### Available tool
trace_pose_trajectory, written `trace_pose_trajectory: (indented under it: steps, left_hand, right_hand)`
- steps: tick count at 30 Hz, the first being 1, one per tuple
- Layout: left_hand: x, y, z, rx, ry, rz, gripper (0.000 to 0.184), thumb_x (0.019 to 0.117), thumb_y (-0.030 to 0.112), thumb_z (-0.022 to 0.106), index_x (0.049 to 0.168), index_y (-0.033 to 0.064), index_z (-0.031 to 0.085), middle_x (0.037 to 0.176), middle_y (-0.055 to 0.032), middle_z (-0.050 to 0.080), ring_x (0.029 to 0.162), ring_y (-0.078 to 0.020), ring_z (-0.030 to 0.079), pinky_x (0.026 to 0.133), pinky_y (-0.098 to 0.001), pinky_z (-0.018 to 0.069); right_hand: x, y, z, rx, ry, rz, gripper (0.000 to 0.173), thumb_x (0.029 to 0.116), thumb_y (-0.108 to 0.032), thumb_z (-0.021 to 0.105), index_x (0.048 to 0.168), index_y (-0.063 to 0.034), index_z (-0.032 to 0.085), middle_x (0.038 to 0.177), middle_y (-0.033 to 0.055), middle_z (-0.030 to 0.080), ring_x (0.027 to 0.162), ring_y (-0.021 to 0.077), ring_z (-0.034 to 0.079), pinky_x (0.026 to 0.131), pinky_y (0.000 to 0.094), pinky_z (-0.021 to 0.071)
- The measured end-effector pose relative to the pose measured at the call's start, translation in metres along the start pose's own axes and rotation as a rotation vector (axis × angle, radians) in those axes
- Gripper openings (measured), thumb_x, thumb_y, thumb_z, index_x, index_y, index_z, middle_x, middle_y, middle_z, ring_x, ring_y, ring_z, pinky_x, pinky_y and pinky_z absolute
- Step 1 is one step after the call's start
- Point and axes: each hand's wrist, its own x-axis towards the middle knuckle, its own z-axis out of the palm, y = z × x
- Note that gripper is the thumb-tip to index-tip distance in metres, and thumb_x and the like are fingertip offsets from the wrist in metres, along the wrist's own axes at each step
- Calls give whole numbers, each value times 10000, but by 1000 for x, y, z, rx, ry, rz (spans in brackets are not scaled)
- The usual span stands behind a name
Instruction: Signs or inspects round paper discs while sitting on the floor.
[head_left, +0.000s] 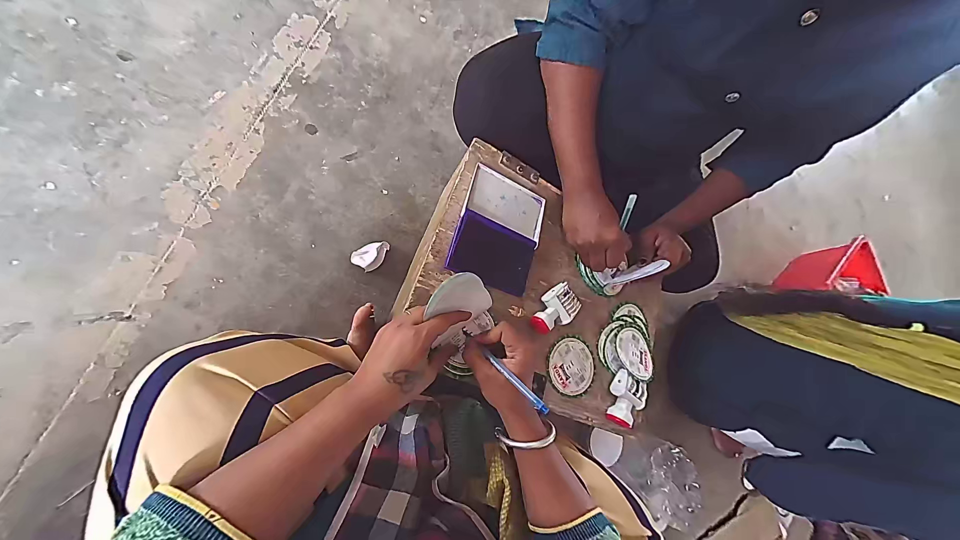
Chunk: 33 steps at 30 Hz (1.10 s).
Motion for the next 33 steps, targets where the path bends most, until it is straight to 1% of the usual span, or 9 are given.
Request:
trace_pose_trajectory:
  steps: [6,10,15,19,20,23,25,28,33]
  left_hand:
    - [0,0,0,4,2,4,322,867,109,739,1189,100,758,1046,-173,750,953,-367,724,853,-630,489]
    - [0,0,-1,3,-6,2,334,862,106,743,1196,105,758,1051,-179,748,960,-377,722,863,-647,474]
    - [0,-2,1,15,4,21,326,855,104,740,1181,108,764,1044,-168,750,944,-361,727,833,-605,513]
    - [-1,-1,1,5,3,15,325,861,104,745,1186,107,760,1049,-166,754,962,-365,725,861,-653,466]
    - [0,-1,0,6,1,16,320,864,104,744,1185,104,760,1051,-166,755,970,-367,727,864,-653,476]
    - [1,-2,0,7,8,30,319,864,111,738,1182,96,758,1051,-160,756,968,-355,730,851,-625,501]
    - [0,-2,1,-4,12,33,323,858,99,740,1181,94,760,1062,-165,754,977,-356,726,849,-630,481]
    - [1,-3,0,9,19,45,313,862,108,732,1173,99,762,1052,-161,754,962,-345,731,846,-605,515]
    - [1,-2,0,9,10,38,311,865,104,729,1174,92,762,1031,-170,750,939,-358,725,828,-608,495]
  right_hand:
    - [0,0,3,-1,52,-14,84,780,-77,696,748,-22,642,698,-26,667,632,-66,599,602,114,494]
    - [1,0,2,3,51,-9,103,777,-74,703,724,-42,620,688,-43,655,627,-78,587,598,103,485]
    - [1,0,2,2,71,9,85,772,-61,699,734,-43,625,701,-44,661,645,-74,597,613,112,494]
    - [0,2,1,-13,58,34,91,782,-90,704,748,-44,633,702,-44,659,630,-69,586,601,123,485]
    - [0,2,1,-15,60,30,102,786,-98,703,746,-52,621,699,-50,656,627,-73,581,599,120,482]
    - [1,2,2,-1,65,19,80,790,-84,696,759,-35,641,707,-42,664,635,-71,589,607,120,491]
    - [0,4,2,-7,63,15,95,792,-95,700,751,-45,631,697,-47,651,621,-69,576,592,121,480]
    - [2,3,3,8,71,8,93,793,-86,702,753,-45,630,694,-48,653,622,-70,583,597,117,489]
    - [1,4,3,7,97,7,77,799,-70,692,761,-29,640,707,-38,658,632,-67,587,601,119,495]
